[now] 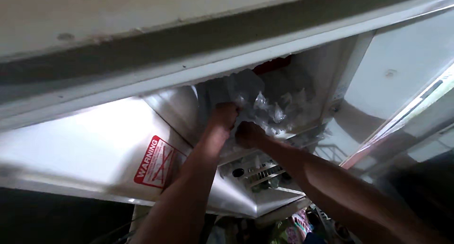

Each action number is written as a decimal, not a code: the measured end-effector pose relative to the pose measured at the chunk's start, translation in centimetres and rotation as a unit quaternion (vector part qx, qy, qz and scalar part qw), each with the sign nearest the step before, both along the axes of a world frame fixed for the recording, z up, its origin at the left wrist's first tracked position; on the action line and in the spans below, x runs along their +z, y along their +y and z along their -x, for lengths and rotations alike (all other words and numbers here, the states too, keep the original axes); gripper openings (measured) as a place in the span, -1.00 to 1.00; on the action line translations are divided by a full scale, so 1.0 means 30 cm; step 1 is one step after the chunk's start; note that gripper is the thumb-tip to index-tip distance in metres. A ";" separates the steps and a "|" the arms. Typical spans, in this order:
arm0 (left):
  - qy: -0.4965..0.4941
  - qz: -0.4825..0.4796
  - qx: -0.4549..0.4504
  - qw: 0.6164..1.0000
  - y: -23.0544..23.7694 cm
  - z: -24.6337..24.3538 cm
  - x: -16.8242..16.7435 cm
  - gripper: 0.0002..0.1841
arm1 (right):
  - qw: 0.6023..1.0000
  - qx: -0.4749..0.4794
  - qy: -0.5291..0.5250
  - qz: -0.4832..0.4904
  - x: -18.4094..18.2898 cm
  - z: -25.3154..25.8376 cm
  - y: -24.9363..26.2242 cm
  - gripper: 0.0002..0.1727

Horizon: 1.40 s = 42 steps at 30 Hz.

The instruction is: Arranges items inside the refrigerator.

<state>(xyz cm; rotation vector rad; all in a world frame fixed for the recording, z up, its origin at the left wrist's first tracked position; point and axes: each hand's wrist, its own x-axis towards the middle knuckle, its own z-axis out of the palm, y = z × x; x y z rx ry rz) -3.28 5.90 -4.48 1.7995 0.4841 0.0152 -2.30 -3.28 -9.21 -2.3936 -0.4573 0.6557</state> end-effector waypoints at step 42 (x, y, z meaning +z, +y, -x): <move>-0.091 0.012 0.010 0.996 -0.005 0.025 0.000 -0.78 | 0.986 -0.047 -0.155 0.033 0.013 0.114 0.051 -0.24</move>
